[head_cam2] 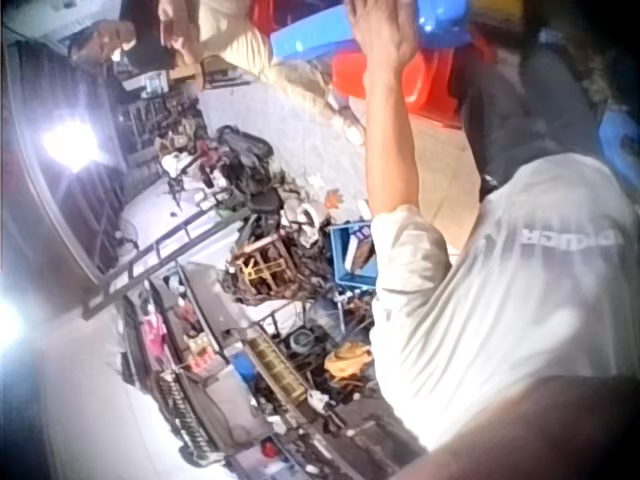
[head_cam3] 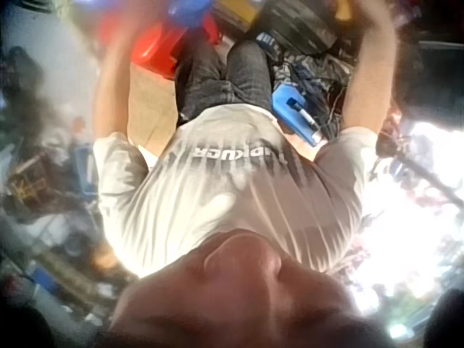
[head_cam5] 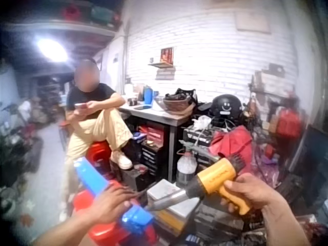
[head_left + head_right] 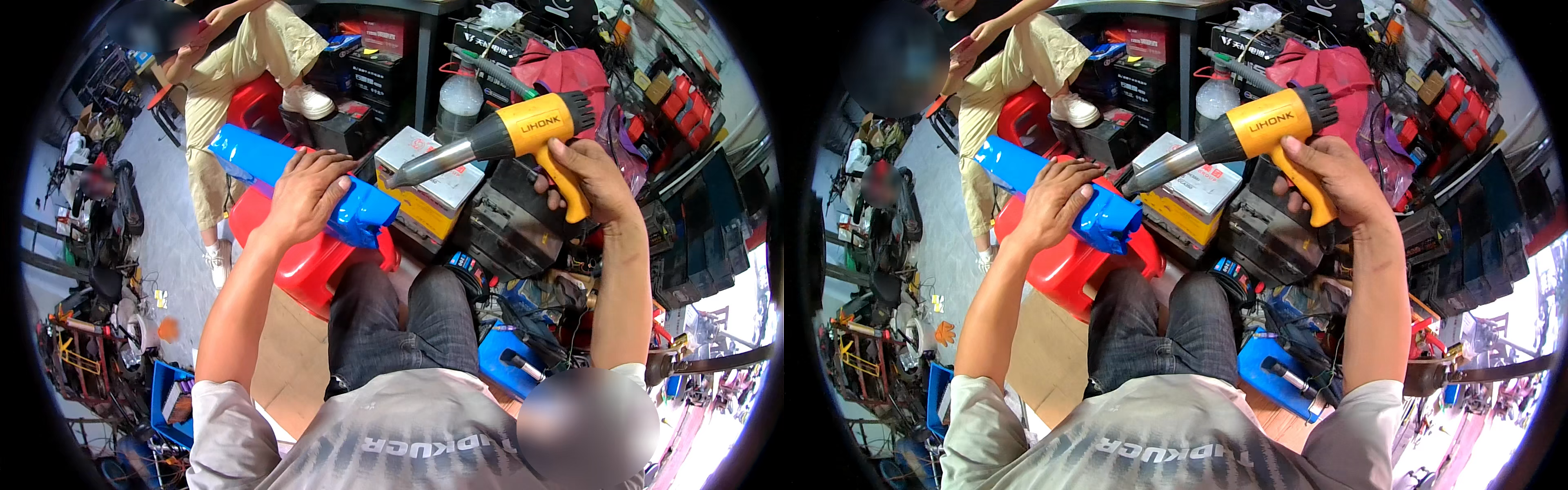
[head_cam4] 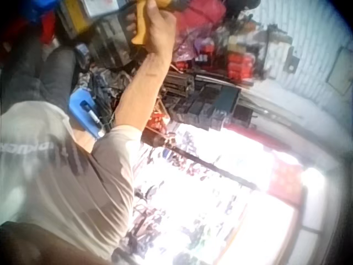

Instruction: The person uses a heat gun to apply heat to a blue plastic casing wrapped around a large battery pack, moving the gun along the sides and edges to shrink and seal it.

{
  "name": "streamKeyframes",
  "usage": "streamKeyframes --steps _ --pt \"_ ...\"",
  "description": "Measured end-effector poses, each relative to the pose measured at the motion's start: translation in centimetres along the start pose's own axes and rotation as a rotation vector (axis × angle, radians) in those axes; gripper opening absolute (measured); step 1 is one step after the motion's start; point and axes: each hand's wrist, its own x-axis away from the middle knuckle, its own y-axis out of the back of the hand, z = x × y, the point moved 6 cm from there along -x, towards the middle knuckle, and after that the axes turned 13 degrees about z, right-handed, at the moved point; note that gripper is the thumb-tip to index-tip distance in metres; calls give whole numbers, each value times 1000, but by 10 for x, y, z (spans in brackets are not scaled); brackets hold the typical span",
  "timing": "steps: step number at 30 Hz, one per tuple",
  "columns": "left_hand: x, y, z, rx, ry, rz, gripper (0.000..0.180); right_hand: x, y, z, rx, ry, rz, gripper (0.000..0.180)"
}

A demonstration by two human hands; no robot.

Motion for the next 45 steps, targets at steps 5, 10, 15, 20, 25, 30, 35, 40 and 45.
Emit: streamKeyframes --steps 5,10,15,20,25,30,35,40,45 --pt "1 1 2 49 28 2 41 -20 11 -34 -65 -34 15 54" --pt "-2 3 2 90 20 -1 45 -29 21 -61 -99 -54 44 52" --pt "-6 5 1 186 24 20 47 -25 21 -80 -171 -62 0 50" --pt "-8 5 3 262 47 43 48 -21 14 -104 -239 -72 -17 50" --pt "-10 3 5 284 39 54 48 -16 10 -128 -294 -35 -6 52" --pt "-12 5 2 247 14 36 47 -8 11 -137 -305 5 -16 53" --pt "-13 2 7 319 26 0 44 -6 12 -128 -298 33 -29 53" --pt "-14 1 7 307 29 -5 43 -7 13 -131 -303 17 -31 54" --pt "-13 2 6 291 49 -17 39 -6 12 -142 -305 -7 -29 55"
